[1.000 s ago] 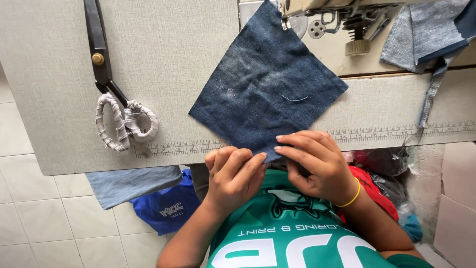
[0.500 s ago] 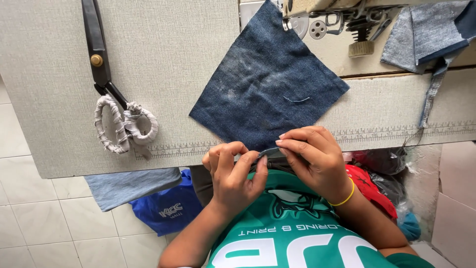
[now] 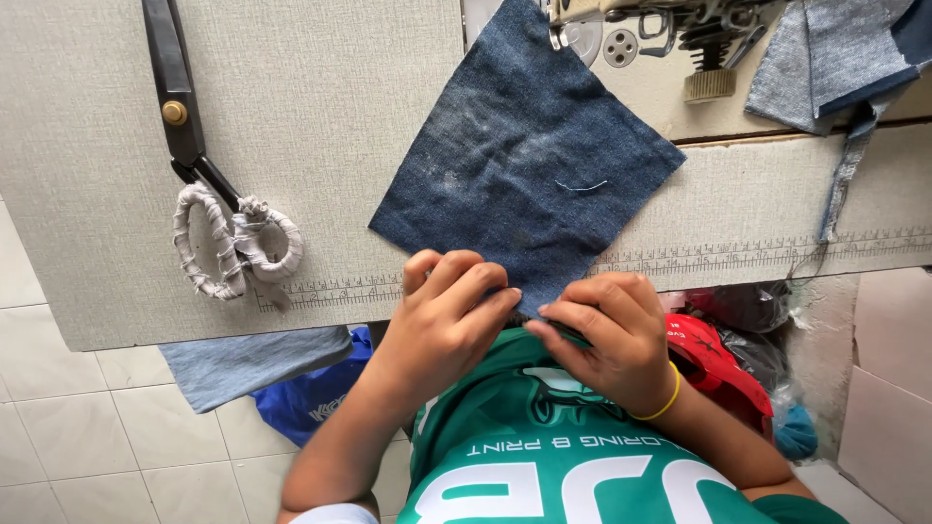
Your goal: Trimming, folding, and preparing denim fabric components for sewing on an industrial machine.
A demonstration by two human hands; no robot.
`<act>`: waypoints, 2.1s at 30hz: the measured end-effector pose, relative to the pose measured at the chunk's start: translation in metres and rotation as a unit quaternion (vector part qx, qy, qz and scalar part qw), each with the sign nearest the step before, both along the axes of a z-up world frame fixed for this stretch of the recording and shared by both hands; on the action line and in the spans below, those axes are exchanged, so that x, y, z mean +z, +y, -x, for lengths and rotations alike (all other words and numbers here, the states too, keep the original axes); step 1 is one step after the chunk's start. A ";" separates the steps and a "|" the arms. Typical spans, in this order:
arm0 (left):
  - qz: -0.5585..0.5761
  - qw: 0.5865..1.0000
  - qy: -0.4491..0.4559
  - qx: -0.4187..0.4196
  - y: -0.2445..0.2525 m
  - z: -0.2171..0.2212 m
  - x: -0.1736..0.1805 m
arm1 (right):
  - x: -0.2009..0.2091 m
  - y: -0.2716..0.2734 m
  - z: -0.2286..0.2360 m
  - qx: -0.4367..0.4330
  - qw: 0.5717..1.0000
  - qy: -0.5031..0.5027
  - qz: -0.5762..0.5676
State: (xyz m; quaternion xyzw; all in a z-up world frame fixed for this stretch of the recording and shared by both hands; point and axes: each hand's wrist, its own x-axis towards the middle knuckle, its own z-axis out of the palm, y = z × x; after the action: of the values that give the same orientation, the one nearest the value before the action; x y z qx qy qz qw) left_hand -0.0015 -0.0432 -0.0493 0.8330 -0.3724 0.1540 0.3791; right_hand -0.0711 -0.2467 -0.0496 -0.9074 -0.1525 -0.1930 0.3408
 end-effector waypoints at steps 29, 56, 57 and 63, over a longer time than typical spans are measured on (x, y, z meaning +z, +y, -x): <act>-0.047 0.998 -0.025 0.026 -0.008 -0.006 0.009 | -0.003 0.006 -0.005 -0.091 0.989 0.049 -0.107; -0.026 0.984 -0.095 0.150 -0.011 0.043 -0.030 | 0.002 0.004 -0.025 -0.061 0.987 0.129 -0.074; -0.025 0.984 -0.095 0.149 -0.011 0.043 -0.029 | -0.001 0.004 -0.024 -0.062 0.987 0.129 -0.073; -0.040 0.984 -0.077 0.153 -0.009 0.043 -0.028 | -0.003 0.004 -0.010 -0.048 0.997 -0.055 0.030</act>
State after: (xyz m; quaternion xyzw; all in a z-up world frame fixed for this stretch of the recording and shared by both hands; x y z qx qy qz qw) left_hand -0.0443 -0.0521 -0.0774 0.8803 -0.2749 0.2590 0.2871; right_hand -0.0610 -0.2423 -0.0521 -0.9113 -0.1331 -0.2542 0.2952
